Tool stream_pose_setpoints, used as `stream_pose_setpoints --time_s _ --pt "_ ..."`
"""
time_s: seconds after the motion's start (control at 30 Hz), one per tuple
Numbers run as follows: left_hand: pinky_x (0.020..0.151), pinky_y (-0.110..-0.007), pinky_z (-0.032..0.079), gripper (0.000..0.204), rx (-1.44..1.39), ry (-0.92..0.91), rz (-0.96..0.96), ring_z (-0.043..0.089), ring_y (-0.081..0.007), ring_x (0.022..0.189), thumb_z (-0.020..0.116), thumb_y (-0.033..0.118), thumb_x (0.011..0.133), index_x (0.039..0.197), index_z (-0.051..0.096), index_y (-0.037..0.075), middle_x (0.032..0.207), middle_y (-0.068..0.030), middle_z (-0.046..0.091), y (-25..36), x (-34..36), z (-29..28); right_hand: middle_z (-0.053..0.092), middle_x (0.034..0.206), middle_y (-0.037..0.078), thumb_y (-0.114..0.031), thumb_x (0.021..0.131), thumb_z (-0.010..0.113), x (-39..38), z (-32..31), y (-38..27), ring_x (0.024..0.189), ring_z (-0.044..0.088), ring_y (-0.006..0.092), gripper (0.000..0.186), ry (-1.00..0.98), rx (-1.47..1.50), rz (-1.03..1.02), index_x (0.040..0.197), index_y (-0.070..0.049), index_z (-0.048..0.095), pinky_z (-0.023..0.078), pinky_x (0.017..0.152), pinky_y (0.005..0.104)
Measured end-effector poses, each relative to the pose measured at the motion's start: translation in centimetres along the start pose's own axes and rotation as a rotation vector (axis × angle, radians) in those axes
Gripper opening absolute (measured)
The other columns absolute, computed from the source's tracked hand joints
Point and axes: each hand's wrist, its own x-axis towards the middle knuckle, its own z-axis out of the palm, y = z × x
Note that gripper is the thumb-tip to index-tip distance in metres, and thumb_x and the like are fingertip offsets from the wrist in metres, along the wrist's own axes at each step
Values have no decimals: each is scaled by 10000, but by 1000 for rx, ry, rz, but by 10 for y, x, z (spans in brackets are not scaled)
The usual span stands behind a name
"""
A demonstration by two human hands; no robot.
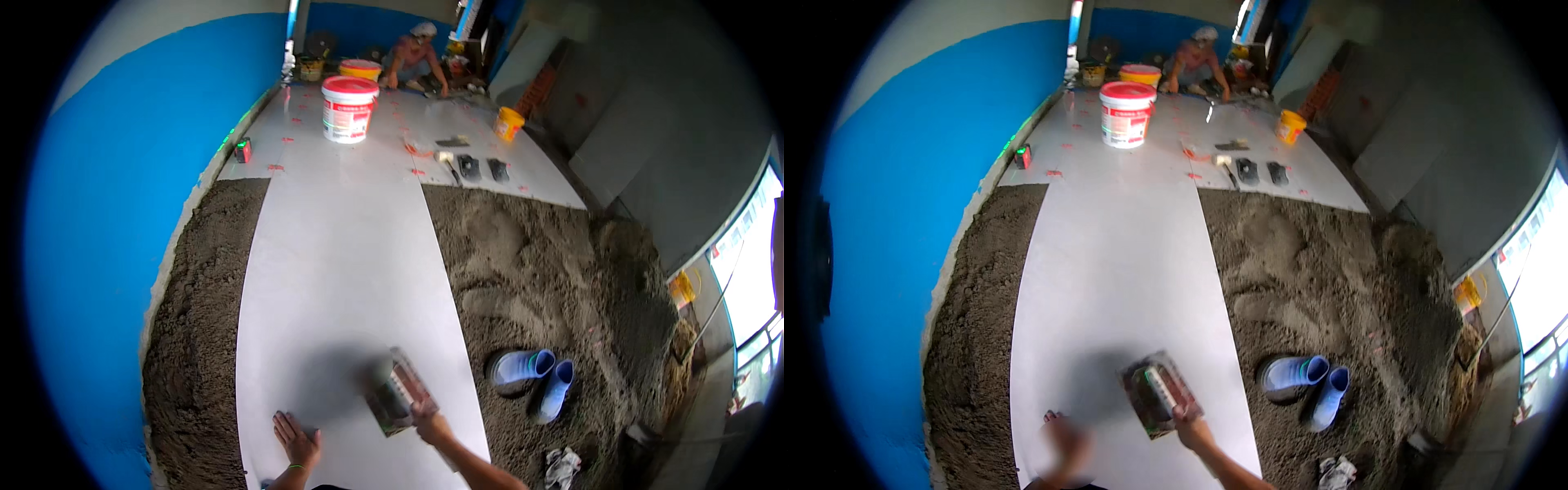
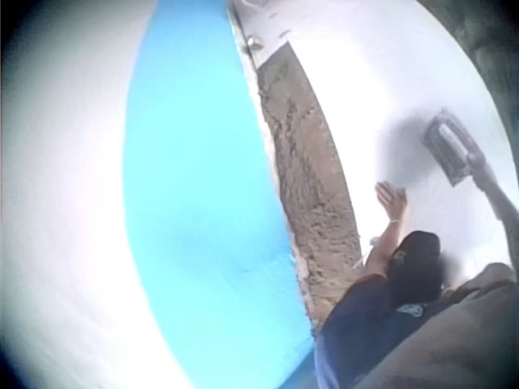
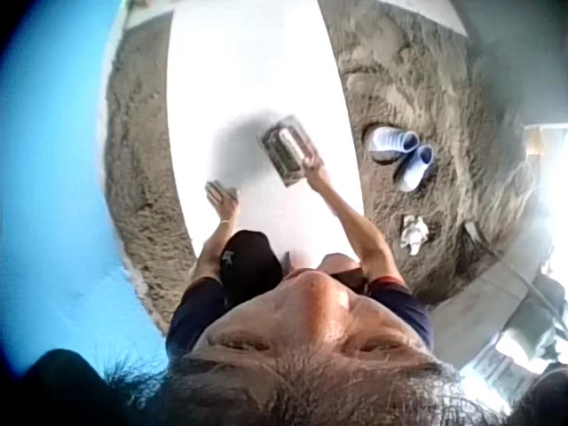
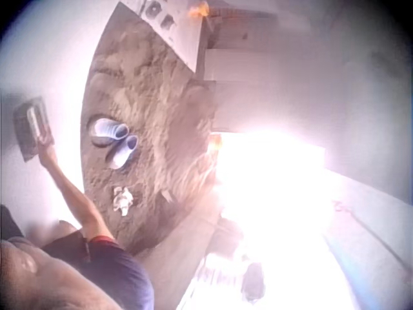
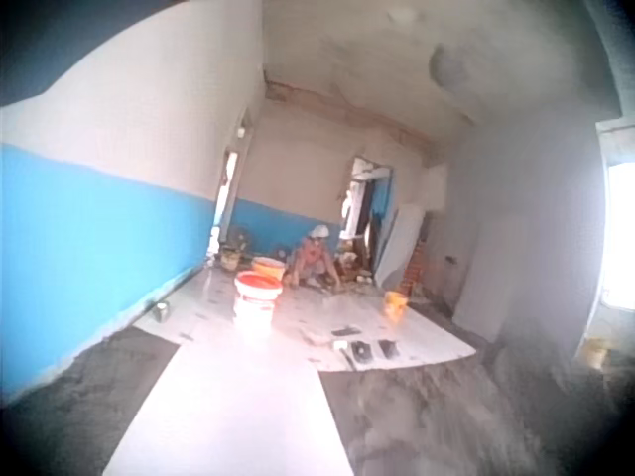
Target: The person places floor tiles onto a sand bed, taps them into position using a hand tool, and inserts levelers and spacers to align them.
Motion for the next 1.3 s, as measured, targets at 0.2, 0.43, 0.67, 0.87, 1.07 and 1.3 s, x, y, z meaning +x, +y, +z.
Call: stream_pose_setpoints --time_s 0.2,0.43,0.67,0.87,1.07,1.3 --pt "1164 -528 69 813 129 66 11 62 -436 1450 427 469 957 1472 150 -95 1551 -301 84 -24 16 -26 537 554 35 -625 942 417 -98 -125 -90 510 484 99 677 81 384 187 701 -10 564 367 453 270" --pt "1171 -507 68 817 108 -39 29 58 -402 1463 394 482 953 1487 126 -75 1562 -281 73 17 0 -10 687 842 239 -468 973 398 -241 -11 82 835 682 372 562 35 -248 815 1050 31 642 517 717 467" --pt "1176 -478 81 847 238 98 0 71 -357 1471 311 596 965 1509 109 -21 1584 -217 71 -42 4 10 624 754 260 -480 974 447 -70 -84 -45 759 621 445 505 -27 40 620 923 1 592 495 669 494" --pt "1178 -456 55 855 272 41 28 8 -314 1484 275 616 961 1523 66 7 1599 -180 32 -40 -1 37 591 614 199 -275 920 545 -251 -80 -3 554 613 393 281 309 118 381 988 -4 569 485 515 441" --pt "1176 -463 60 853 260 168 83 55 -333 1478 297 597 967 1512 90 -26 1589 -205 74 -50 3 51 664 908 268 -598 960 373 -181 -31 68 905 633 439 667 3 -71 950 903 0 662 495 800 493" --pt "1173 -462 88 867 277 105 55 79 -341 1474 293 620 957 1510 121 -26 1586 -214 84 -57 9 41 611 687 227 -345 937 546 -204 -116 -35 671 630 425 328 197 137 523 959 -19 578 519 637 459"
